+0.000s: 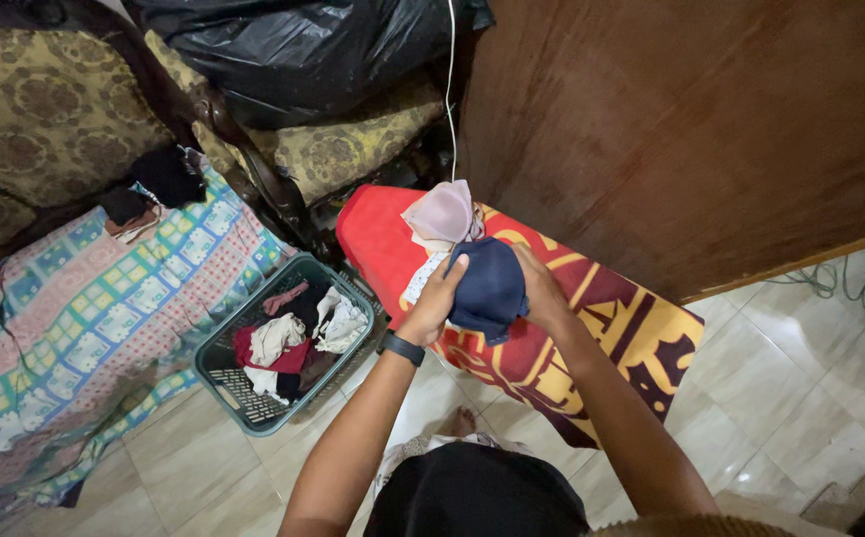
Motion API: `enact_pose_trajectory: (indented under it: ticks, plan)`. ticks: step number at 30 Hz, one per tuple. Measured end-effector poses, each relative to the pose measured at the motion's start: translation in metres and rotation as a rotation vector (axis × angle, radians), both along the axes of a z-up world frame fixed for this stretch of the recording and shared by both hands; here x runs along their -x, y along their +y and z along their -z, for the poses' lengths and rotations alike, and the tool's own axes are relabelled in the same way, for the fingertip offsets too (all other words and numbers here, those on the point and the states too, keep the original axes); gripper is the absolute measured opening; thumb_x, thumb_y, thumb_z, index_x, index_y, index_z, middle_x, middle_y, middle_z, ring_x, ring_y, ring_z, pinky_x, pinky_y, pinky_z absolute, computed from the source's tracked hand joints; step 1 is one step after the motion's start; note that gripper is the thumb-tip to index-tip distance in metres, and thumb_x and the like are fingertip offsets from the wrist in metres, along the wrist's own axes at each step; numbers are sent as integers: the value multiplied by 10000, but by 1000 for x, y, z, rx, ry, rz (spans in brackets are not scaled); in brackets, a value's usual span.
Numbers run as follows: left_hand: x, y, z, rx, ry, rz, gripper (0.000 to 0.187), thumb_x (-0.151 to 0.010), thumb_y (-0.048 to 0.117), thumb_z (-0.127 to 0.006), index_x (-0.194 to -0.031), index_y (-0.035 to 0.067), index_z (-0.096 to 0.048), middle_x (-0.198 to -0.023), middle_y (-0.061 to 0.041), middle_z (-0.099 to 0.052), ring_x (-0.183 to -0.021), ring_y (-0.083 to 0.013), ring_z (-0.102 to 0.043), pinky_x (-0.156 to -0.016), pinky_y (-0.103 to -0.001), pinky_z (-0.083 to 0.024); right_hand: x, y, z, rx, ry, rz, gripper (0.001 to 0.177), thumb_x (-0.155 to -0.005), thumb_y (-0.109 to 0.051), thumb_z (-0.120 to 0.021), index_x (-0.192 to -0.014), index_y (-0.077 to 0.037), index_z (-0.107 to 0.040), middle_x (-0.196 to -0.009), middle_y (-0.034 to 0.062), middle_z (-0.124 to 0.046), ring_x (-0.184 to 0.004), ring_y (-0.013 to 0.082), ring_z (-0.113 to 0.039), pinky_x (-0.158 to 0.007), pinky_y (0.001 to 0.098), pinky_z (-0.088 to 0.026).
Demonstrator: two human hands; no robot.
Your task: The person sorts and folds several pieces of clothing, including a bra and small garments, by picking them one at a time from a basket and placing them on a red and yellow mat.
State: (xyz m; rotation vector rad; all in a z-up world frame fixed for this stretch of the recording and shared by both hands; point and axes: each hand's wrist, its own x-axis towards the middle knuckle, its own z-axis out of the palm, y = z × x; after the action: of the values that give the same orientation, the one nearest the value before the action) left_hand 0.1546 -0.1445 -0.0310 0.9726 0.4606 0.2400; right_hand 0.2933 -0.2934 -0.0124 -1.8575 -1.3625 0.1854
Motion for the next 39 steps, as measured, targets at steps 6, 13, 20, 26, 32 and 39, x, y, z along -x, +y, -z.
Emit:
enact_pose_trajectory:
  ticks: [6, 13, 20, 26, 32, 39]
  plan:
    - [-9, -3, 11, -24, 17, -117, 530, -1032, 393, -522, -1369, -14, -565, -1270, -86, -653, -1124, -142, -612, -1014, -294, -461, -35, -7, 65, -30, 456, 115, 523, -772, -35, -767, -1233, -38, -520, -1065, 117, -629, -1028, 214, -621, -917, 323, -506]
    - [-14, 6, 37, 36, -9, -318, 537, -1029, 408, -504, -1380, 6, -561, -1280, -84, -648, -1133, -158, -619, -1009, -314, -474, -70, -25, 122, -58, 932, 238, 436, -953, -133, -672, -1340, -38, -494, -1109, 127, -647, -854, 238, -576, -753, 394, -479]
    - [-17, -4, 62, -81, 90, -361, 570, -1022, 439, -504, -1400, 15, -546, -1326, -113, -636, -1197, -184, -596, -1056, -326, -439, -9, 16, 71, 85, 1480, 99, 643, -911, -436, -601, -1444, -112, -446, -1327, 47, -619, -1143, 166, -642, -909, 393, -550]
    - [-19, 30, 81, 449, 56, -215, 606, -977, 518, -520, -1416, 100, -517, -1354, -103, -612, -1188, -223, -624, -1027, -395, -495, -23, 64, 81, 119, 1332, 19, 541, -911, -240, -722, -1364, 9, -563, -1221, 97, -671, -1080, 167, -664, -944, 334, -543]
    - [-30, 85, 100, 676, 54, 44, 705, -957, 556, -555, -1456, 64, -481, -1360, -156, -614, -1145, -262, -661, -973, -400, -529, -47, 103, 80, 150, 1287, -51, 508, -924, -244, -705, -1347, 9, -582, -1184, 65, -675, -1061, 141, -651, -942, 316, -531]
    - [-80, 116, 110, 244, -65, -210, 617, -954, 302, -682, -1459, 29, -456, -1387, -93, -590, -1221, -169, -608, -1042, -330, -497, -81, 142, 98, 82, 906, 174, 465, -973, -317, -647, -1319, -17, -567, -1227, 47, -651, -1133, 126, -603, -982, 284, -478]
